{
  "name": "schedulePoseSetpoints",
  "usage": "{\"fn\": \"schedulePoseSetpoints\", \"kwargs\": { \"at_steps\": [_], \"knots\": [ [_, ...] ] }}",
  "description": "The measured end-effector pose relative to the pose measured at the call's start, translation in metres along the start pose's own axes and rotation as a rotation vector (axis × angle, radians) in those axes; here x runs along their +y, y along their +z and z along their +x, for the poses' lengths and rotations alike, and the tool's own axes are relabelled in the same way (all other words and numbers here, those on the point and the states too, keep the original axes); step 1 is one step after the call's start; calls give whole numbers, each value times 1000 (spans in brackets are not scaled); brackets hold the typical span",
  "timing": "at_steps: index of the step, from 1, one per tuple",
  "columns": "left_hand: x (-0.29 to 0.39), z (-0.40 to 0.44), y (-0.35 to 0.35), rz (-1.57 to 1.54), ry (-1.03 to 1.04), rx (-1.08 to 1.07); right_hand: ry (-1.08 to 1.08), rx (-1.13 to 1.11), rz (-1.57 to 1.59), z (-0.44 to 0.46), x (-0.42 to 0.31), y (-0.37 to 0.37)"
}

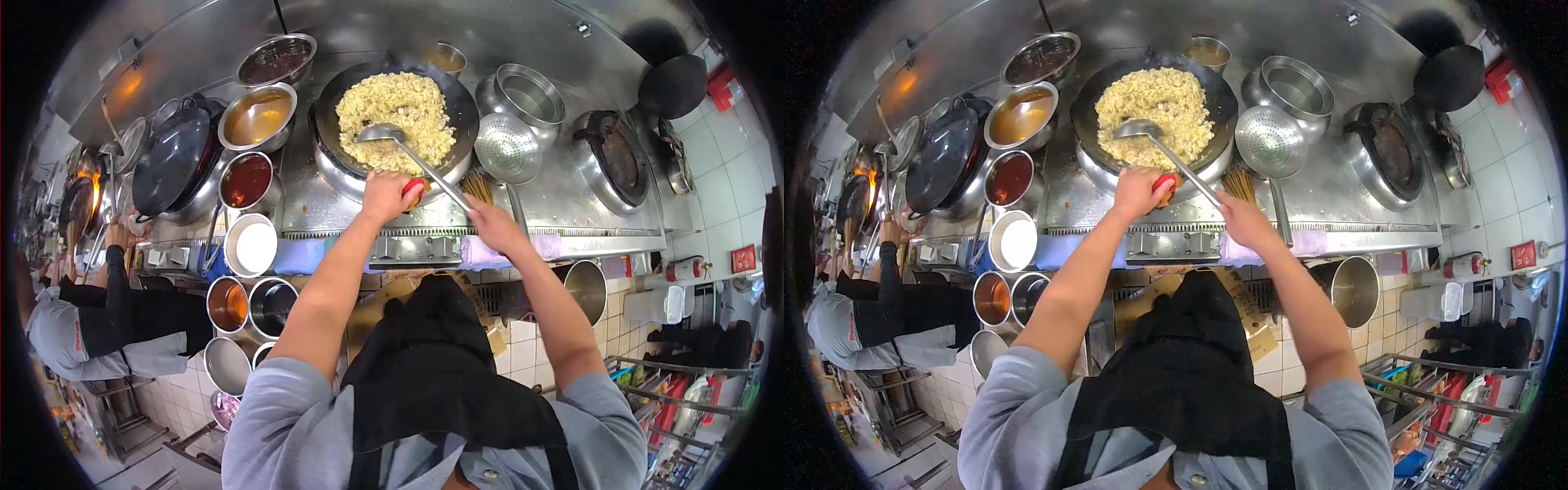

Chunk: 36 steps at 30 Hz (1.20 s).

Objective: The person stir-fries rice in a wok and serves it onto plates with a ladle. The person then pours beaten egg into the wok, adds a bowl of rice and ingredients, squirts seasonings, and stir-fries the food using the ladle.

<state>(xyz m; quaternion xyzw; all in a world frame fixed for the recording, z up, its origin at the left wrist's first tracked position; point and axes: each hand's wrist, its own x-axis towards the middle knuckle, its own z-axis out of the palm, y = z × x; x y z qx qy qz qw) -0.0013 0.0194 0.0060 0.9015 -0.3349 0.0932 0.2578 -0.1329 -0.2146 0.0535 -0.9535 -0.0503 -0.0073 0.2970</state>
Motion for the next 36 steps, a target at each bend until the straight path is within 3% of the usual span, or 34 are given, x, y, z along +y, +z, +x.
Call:
{"fn": "schedulePoseSetpoints", "kwargs": {
  "at_steps": [4,6,8,11,12,13,14,15,17,19,22,23,24,26,30,32,36],
  "knots": [
    [11,3,18,-25,-122,-79,247,-240,-44,-73,-79,-83],
    [55,-14,-24,-45,-97,-59,354,-389,-112,-100,-110,-152],
    [97,-28,-85,-26,-86,-136,170,-470,-157,-125,-113,-199],
    [100,-21,-92,-68,14,6,118,-572,-236,-109,-111,-208],
    [90,-8,-81,-68,82,114,253,-603,-255,-89,-123,-195],
    [79,3,-65,-25,27,75,390,-626,-272,-63,-128,-180],
    [72,2,-43,12,-31,26,100,-463,-163,-50,-91,-148],
    [71,-16,-14,2,-27,18,25,-310,-219,-37,-66,-110],
    [70,-52,28,14,5,228,88,-270,-368,-5,-61,-67],
    [84,-96,27,10,-20,75,93,-209,-308,-6,-74,-53],
    [80,-97,-3,-13,147,63,70,-149,-254,-15,-90,-60],
    [76,-76,-20,107,64,-23,96,-182,-191,-26,-92,-64],
    [61,-54,-20,22,-41,-56,128,-215,-127,-40,-90,-67],
    [46,-32,-19,73,-112,-34,87,-249,-63,-69,-84,-89],
    [99,-44,-87,52,-31,-233,99,-487,-192,-106,-112,-183],
    [104,-30,-108,-5,29,-101,102,-529,-267,-109,-119,-196],
    [73,-21,-30,37,41,18,100,-365,-273,-41,-88,-122]
  ]
}}
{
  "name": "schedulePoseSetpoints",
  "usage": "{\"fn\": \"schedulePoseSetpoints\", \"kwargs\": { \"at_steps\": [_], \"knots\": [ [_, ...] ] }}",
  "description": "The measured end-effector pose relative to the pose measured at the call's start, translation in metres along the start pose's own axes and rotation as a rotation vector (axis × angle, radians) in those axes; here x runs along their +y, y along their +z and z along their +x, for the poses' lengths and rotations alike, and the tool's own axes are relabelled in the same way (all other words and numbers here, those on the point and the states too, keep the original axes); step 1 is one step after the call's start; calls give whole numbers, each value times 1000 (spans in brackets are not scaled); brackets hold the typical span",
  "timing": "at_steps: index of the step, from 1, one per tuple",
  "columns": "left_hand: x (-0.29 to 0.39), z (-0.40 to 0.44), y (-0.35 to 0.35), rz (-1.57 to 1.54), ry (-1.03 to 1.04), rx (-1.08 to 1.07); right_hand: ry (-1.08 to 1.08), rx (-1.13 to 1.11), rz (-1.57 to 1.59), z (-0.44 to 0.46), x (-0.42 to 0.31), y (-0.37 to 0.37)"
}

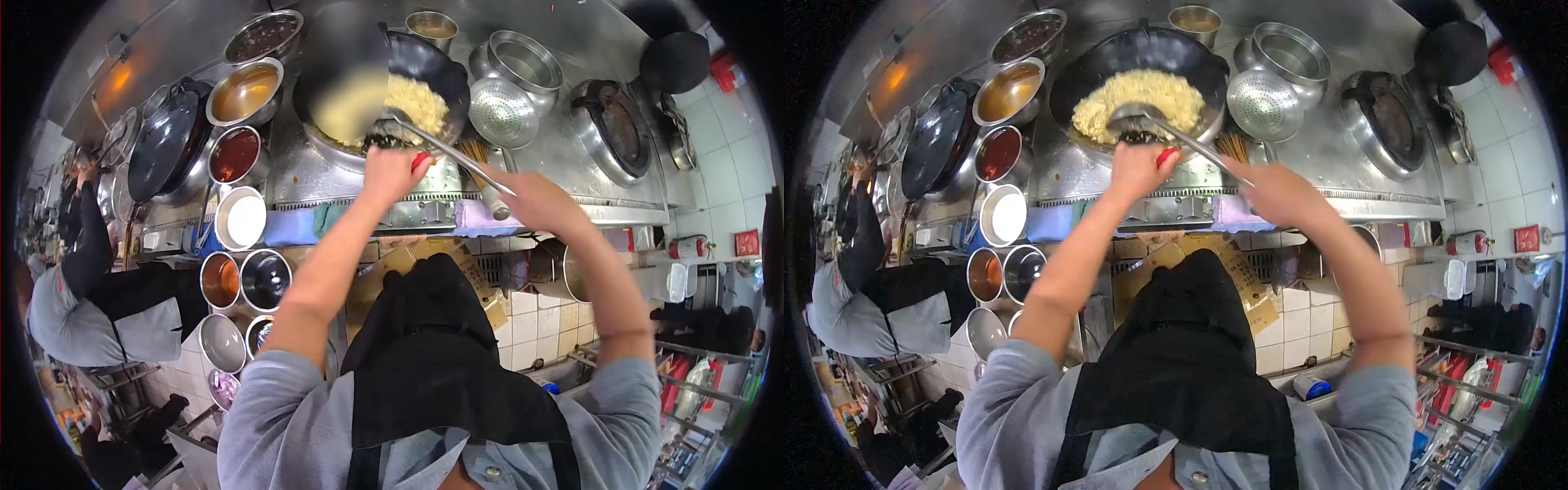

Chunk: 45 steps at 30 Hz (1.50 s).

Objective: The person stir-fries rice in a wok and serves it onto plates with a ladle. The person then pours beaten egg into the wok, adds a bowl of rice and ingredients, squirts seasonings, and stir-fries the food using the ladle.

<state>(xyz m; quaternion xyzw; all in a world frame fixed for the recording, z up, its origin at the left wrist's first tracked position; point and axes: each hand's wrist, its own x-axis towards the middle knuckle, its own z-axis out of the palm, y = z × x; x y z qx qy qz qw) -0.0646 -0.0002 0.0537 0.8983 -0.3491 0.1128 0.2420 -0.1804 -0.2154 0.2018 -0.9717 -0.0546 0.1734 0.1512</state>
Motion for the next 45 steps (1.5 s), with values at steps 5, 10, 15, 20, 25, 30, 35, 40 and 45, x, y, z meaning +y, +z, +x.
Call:
{"fn": "schedulePoseSetpoints", "kwargs": {
  "at_steps": [5,10,15,20,25,30,35,40,45],
  "knots": [
    [20,-76,35,-50,31,-15,8,235,50,46,-1,66],
    [-26,-4,6,60,-48,-52,59,221,188,-14,-6,73],
    [-49,12,32,22,-146,81,153,190,-89,-45,63,83],
    [-74,13,51,-112,-140,84,140,323,-231,81,116,99],
    [-77,16,48,-102,-115,19,173,221,-1,150,35,146],
    [-68,14,42,20,-139,55,131,131,-138,67,75,112],
    [-74,20,30,-47,-82,11,91,435,39,154,94,91],
    [-78,22,30,-88,-142,-151,-34,448,277,190,30,148],
    [-70,21,39,11,-10,73,48,297,314,76,65,100]
  ]
}}
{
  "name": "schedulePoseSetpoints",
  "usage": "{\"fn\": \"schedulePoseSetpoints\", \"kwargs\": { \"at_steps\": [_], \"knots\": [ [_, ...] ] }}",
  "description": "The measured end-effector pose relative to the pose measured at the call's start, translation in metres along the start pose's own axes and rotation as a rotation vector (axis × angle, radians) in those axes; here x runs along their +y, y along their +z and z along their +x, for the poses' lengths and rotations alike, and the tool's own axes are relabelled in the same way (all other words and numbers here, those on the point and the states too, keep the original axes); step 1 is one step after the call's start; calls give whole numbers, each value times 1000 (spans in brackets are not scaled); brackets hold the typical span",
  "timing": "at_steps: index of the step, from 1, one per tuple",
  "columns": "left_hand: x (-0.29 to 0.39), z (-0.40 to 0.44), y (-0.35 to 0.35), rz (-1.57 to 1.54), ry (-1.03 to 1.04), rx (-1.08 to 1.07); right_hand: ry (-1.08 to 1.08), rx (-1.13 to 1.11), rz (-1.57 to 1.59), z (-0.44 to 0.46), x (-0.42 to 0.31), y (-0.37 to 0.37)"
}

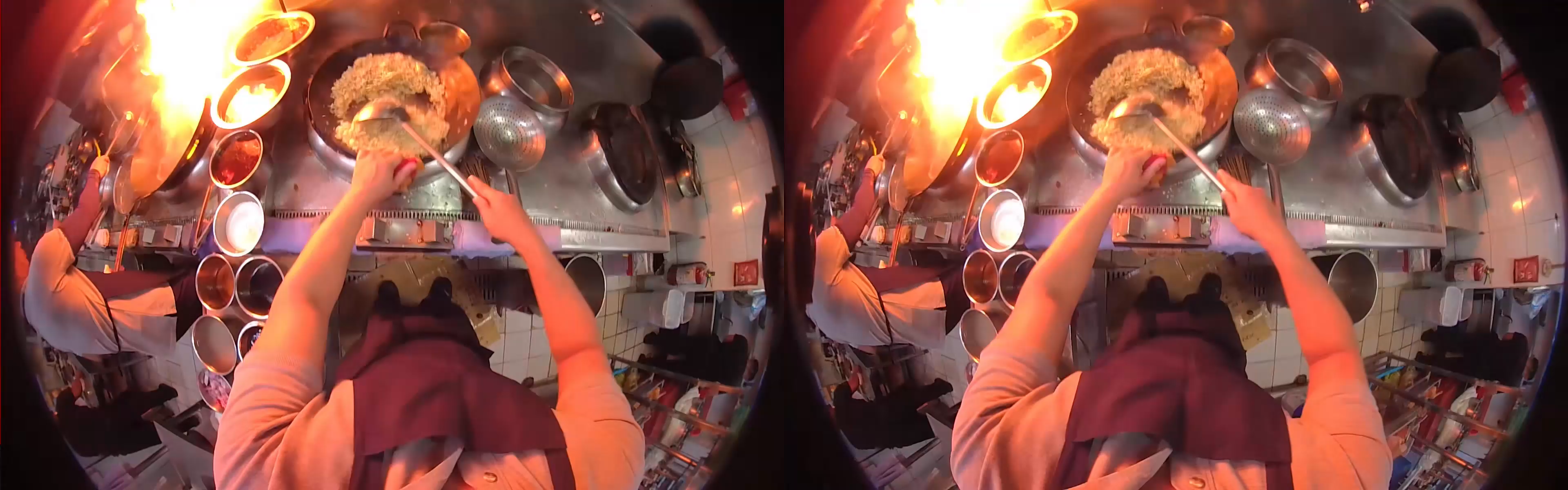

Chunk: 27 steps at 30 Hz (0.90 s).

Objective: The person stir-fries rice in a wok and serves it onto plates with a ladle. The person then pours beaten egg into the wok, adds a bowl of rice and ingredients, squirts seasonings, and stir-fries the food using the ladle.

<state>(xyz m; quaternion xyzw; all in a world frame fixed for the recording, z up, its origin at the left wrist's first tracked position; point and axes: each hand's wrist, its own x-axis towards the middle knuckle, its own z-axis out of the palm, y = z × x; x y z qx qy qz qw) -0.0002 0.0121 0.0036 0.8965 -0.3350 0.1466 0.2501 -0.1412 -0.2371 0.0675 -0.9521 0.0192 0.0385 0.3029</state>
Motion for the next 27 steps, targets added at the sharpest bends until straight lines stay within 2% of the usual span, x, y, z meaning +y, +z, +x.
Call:
{"fn": "schedulePoseSetpoints", "kwargs": {
  "at_steps": [1,4,7,8,9,10,11,12,14,15,17,19,20,22,23,25,26,27],
  "knots": [
    [1,0,8,-8,-56,-46,55,-32,-90,-22,-24,-18],
    [28,5,3,63,-144,-107,20,-201,-65,-78,-52,-73],
    [89,-12,-70,-4,-176,-188,46,-423,-161,-124,-98,-180],
    [102,-17,-93,3,-116,-187,80,-511,-200,-130,-109,-199],
    [108,-16,-111,13,-55,-181,72,-515,-202,-125,-106,-199],
    [113,-8,-121,36,40,49,11,-508,-268,-116,-100,-196],
    [109,-4,-114,37,35,48,-41,-507,-328,-109,-95,-192],
    [97,5,-97,40,18,25,42,-534,-281,-85,-102,-180],
    [74,4,-46,31,-52,-71,-214,-342,-245,-40,-62,-120],
    [69,-12,-16,29,-48,-72,-266,-232,-241,-18,-45,-85],
    [71,-45,21,-115,-23,206,-98,-188,-301,6,-62,-50],
    [92,-84,13,-55,-61,52,-87,-138,-298,8,-73,-39],
    [94,-91,4,-52,-69,48,-77,-90,-291,5,-76,-35],
    [88,-88,-11,19,-55,-266,-85,-107,-274,-5,-82,-40],
    [78,-69,-4,54,-47,-146,-75,-139,-259,-17,-80,-44],
    [55,-31,0,-23,-143,-105,-34,-228,-194,-41,-85,-65],
    [62,-29,-11,-32,-140,-109,26,-292,-160,-60,-99,-90],
    [70,-18,-34,-58,-183,-200,-19,-317,-195,-77,-96,-111]
  ]
}}
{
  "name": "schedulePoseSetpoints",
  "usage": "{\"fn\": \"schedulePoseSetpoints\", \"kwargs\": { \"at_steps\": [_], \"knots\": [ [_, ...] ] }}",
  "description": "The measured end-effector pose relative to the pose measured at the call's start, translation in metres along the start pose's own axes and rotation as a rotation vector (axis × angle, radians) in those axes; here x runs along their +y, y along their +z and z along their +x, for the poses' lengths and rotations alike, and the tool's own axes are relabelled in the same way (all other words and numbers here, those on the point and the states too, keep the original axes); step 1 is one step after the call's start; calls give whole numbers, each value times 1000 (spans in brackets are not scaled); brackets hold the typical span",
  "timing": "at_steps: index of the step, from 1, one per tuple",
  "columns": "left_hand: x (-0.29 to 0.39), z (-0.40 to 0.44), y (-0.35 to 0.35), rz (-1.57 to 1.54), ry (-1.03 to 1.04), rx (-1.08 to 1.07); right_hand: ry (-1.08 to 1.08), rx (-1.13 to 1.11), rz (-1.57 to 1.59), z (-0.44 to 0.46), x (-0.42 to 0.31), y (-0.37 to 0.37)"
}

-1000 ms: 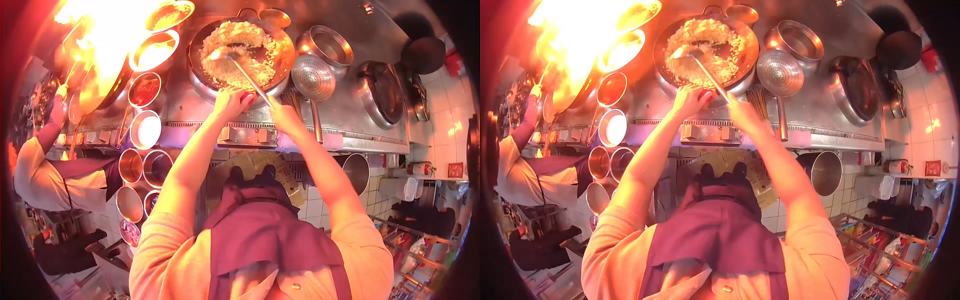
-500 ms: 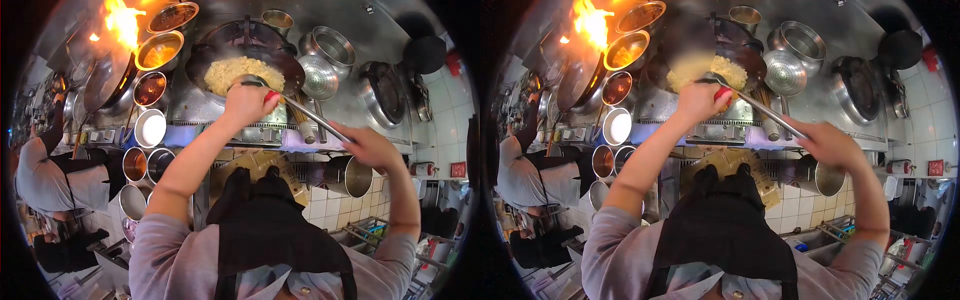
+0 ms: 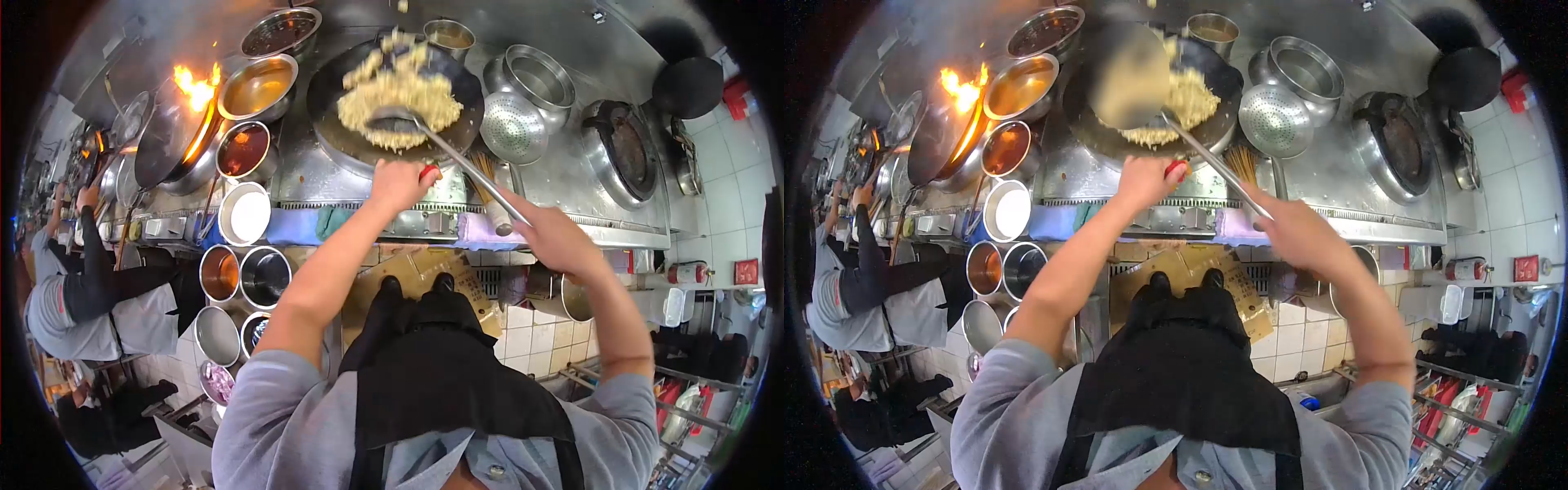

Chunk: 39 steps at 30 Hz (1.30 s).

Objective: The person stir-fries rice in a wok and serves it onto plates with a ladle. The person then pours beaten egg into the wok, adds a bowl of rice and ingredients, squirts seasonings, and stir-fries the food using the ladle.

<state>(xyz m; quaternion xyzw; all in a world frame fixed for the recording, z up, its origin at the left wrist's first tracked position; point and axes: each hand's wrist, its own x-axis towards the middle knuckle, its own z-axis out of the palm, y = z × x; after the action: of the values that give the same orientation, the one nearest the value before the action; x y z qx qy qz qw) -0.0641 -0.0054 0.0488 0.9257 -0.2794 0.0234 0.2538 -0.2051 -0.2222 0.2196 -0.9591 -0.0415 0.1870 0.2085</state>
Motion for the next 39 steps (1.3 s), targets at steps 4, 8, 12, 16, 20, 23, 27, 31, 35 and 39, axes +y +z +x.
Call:
{"fn": "schedulePoseSetpoints", "kwargs": {
  "at_steps": [4,8,12,16,20,23,27,31,35,39],
  "knots": [
    [31,-11,-69,14,128,-16,-24,-202,-166,-58,3,-55],
    [8,25,-25,51,167,157,33,-99,-138,17,1,-25],
    [2,-37,53,33,105,173,-88,133,-179,98,15,30],
    [12,-36,7,86,170,42,-112,317,-106,98,-1,38],
    [-28,23,2,55,148,114,76,-93,1015,82,-8,39],
    [-42,28,25,68,137,240,-318,-147,1851,76,-31,33],
    [-48,37,45,35,60,253,-597,722,696,128,-29,6],
    [-49,36,39,18,27,199,-876,788,1322,276,-25,-78],
    [-54,35,41,5,-6,174,-742,984,1396,259,-45,-213],
    [-65,39,47,-32,3,166,-839,933,1339,244,-47,-188]
  ]
}}
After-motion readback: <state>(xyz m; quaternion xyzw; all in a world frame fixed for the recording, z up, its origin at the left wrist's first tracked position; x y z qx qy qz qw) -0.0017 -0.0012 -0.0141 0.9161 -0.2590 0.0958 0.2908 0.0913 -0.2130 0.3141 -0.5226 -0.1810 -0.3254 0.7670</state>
